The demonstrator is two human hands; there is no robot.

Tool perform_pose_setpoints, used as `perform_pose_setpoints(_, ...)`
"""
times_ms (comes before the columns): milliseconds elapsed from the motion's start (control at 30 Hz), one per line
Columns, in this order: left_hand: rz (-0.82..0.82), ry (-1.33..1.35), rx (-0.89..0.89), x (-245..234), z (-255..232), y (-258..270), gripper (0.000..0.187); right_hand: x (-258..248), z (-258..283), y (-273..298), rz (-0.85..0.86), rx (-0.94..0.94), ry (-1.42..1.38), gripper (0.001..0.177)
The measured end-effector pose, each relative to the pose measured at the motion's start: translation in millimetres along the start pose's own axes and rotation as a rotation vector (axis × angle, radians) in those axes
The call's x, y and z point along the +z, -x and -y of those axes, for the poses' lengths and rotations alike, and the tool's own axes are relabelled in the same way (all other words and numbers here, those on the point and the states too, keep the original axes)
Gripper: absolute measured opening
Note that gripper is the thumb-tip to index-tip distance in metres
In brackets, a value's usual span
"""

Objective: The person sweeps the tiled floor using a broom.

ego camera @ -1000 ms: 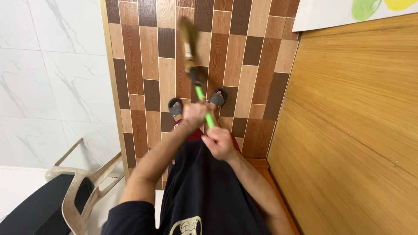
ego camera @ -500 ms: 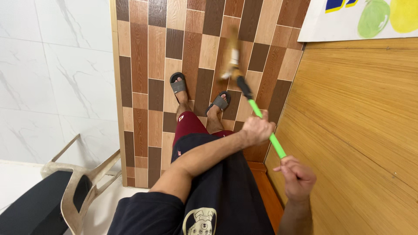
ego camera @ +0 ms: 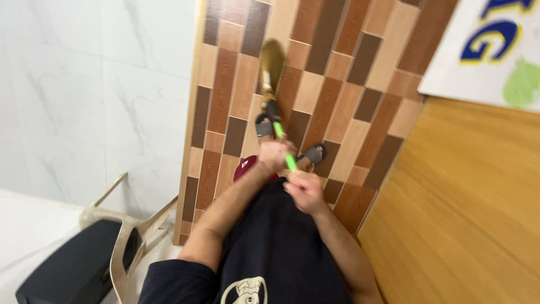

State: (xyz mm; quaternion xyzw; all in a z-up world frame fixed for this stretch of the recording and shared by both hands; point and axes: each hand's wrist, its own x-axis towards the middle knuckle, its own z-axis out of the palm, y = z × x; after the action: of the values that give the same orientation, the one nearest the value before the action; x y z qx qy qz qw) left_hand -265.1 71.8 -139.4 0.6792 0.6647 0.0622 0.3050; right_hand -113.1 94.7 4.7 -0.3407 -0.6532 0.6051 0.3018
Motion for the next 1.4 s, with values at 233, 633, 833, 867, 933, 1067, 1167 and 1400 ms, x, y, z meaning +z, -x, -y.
perform_pose_setpoints(233,-0.027,-0.055,-0.461,-34.1,148.1,-12.1,0.034,82.0,-68.5,-110.9,0.189,0.17,-0.176,0.025)
perform_pose_setpoints(633,-0.002,0.074,0.247,-70.9,-138.6,-75.7,0.035,-158.8,113.3,14.1,0.063,0.2,-0.163,0.045)
perform_pose_setpoints(833,0.494,-0.152,0.475,-44.4,-283.2,-150.7,0.043,-215.2,116.3,55.6,-0.329,0.462,0.322,0.028)
perform_pose_setpoints(867,0.53,-0.168,0.475,-32.2,-301.2,-170.0,0.036,-229.5,102.5,50.5,-0.355,0.478,0.345,0.027)
perform_pose_setpoints(933,0.568,-0.177,0.48,-2.1,-320.0,-203.8,0.05,-256.1,62.1,33.5,-0.378,0.504,0.405,0.028)
perform_pose_setpoints(1067,0.507,-0.029,0.29,51.5,-327.2,-246.2,0.032,-303.5,7.4,33.8,-0.431,0.414,0.222,0.03)
perform_pose_setpoints(1167,0.523,-0.192,0.263,64.2,-316.4,-242.8,0.039,-334.6,-9.5,47.1,-0.395,0.389,-0.08,0.03)
perform_pose_setpoints(1400,0.244,0.093,0.378,77.4,-342.8,-248.9,0.026,-377.3,37.7,66.6,-0.339,0.367,0.205,0.02)
